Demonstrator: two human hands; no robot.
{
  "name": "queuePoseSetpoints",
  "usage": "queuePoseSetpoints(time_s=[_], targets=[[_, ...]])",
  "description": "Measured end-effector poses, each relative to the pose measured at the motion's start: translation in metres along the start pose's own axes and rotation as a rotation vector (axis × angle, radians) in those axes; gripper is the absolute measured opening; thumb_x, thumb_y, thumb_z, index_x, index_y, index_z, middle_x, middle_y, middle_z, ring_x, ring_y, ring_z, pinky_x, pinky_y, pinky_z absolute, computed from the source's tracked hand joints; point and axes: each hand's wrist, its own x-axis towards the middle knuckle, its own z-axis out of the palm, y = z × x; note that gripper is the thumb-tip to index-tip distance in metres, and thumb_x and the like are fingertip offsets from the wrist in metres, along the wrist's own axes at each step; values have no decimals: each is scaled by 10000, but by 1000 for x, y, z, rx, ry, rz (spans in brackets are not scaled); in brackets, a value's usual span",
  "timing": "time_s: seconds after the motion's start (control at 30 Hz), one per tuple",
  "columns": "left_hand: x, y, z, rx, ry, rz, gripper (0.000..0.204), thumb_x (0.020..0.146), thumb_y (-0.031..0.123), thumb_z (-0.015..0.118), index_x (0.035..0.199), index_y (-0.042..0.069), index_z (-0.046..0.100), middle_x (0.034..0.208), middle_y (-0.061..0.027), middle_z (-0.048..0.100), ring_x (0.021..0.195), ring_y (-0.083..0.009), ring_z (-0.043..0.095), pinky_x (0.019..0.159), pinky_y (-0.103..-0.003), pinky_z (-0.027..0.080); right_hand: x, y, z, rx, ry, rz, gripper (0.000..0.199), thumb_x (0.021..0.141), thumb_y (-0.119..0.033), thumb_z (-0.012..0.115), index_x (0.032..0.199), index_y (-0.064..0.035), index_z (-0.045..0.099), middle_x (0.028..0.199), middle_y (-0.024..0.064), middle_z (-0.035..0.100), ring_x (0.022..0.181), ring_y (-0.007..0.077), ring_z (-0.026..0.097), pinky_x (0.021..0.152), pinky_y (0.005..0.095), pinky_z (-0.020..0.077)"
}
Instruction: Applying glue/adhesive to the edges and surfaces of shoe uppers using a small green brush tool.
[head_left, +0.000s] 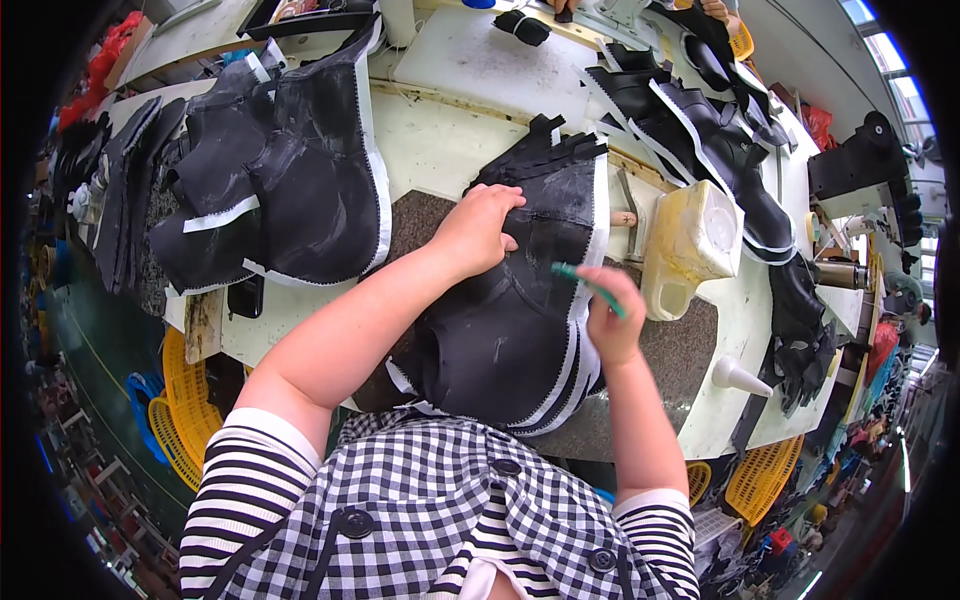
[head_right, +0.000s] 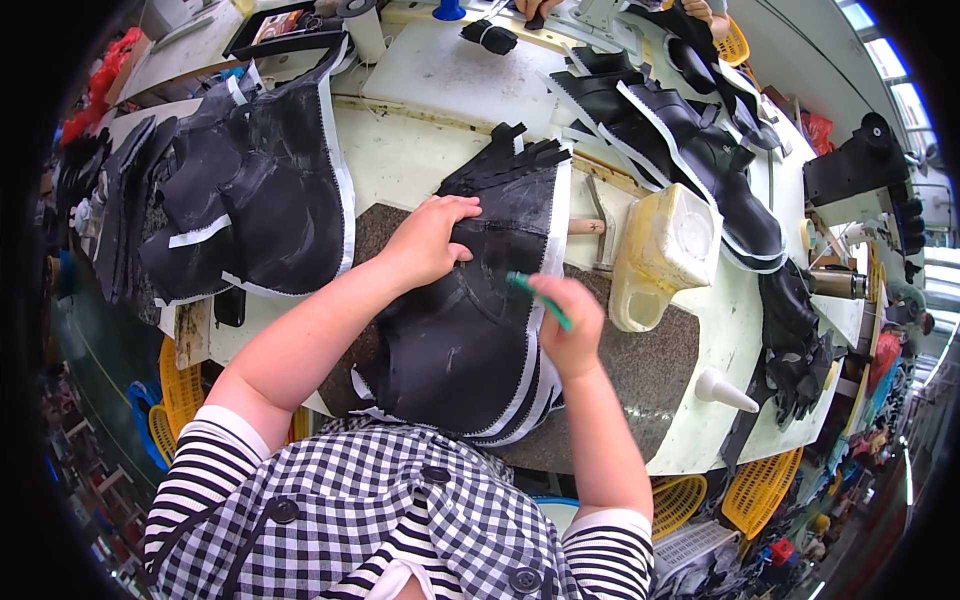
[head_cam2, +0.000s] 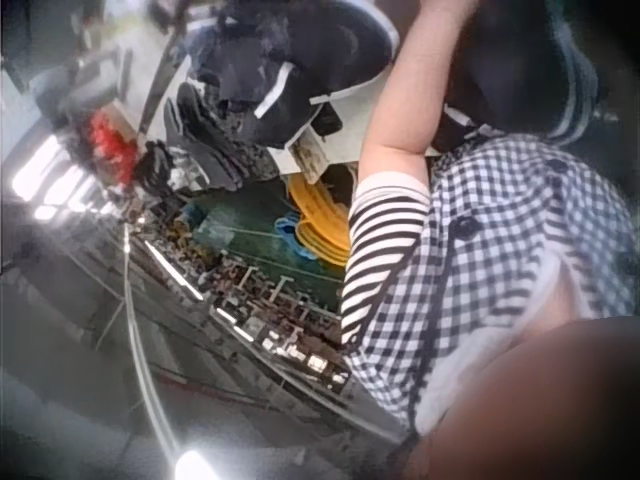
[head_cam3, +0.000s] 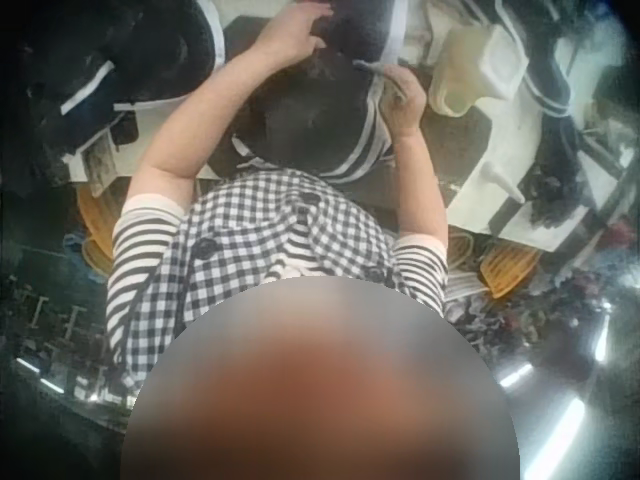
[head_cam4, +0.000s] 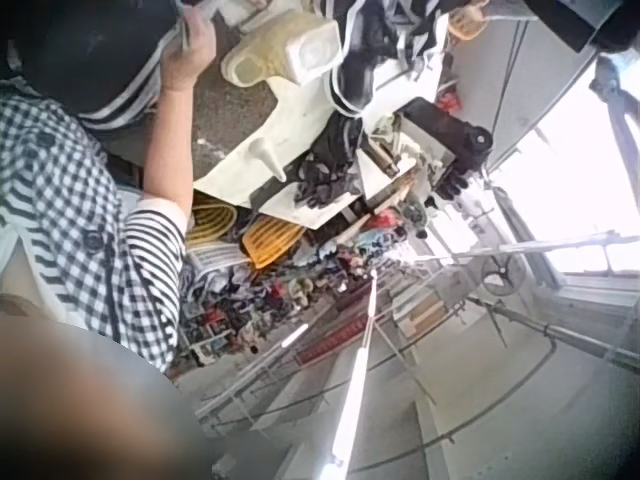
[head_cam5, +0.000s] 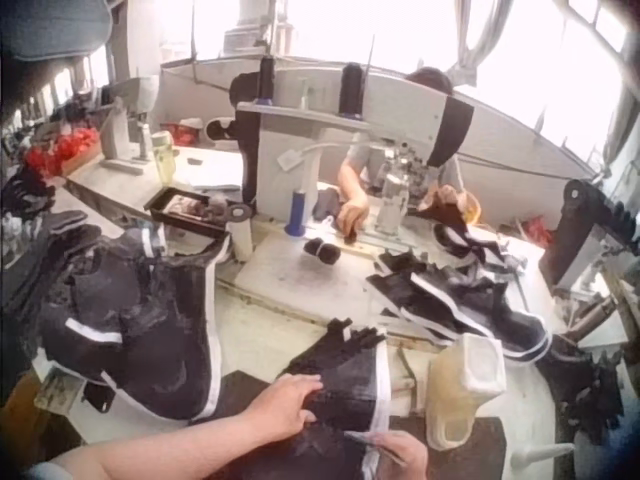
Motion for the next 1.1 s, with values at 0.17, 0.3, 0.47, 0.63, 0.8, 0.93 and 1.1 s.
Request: queuePoseSetpoints(time_s=[0.17,0.3,0.47,0.63,0.8,0.93,1.1], targets=[[3,4,-1,39,25,31,525,664,44,775,1161,-9,613,1307,-146,574,1213,-327,514,1050,-388,408,-5,-18,7,105,303,253,128,888,37,613,1008,-7,607,966,107,687,885,207,665,800,288,517],[6,4,0,96,6,72,568,670,47,774,1208,6,597,1325,-145,563,1226,-339,498,1065,-398,392,16,-30,-5,108,80,451,177,865,15,649,1019,-71,650,947,79,690,808,205,662,731,295,509],[-33,9,-4,166,96,28,721,823,168,695,1457,89,361,1512,-183,336,1375,-384,315,1139,-447,270,-11,-16,-70,-206,455,337,143,866,-61,674,1007,-52,649,905,95,689,829,253,664,762,318,510],[-103,37,-16,89,-10,-44,740,883,235,651,1509,137,269,1545,-234,222,1407,-411,255,1149,-471,238,-30,-13,-105,-346,335,530,145,898,-131,664,1037,-88,654,886,94,681,782,187,659,724,313,511],[-166,70,-32,-27,-253,-225,679,880,219,662,1481,174,351,1514,-215,255,1362,-408,316,1131,-459,279,-48,33,-112,-411,378,580,144,911,-141,648,1032,-63,649,842,98,675,721,181,655,674,314,509],[-187,75,-28,24,-243,-216,626,875,217,668,1445,166,412,1499,-202,276,1358,-393,303,1129,-457,281,-60,48,-127,-158,776,688,269,910,-94,602,1154,-28,512,908,110,647,661,175,637,519,257,534],[-181,58,-4,21,-198,-167,585,841,151,687,1388,148,478,1489,-155,308,1370,-373,262,1134,-449,282,-44,-21,-100,525,362,1022,281,893,-88,610,1161,-18,558,982,112,664,804,182,676,632,272,580]])
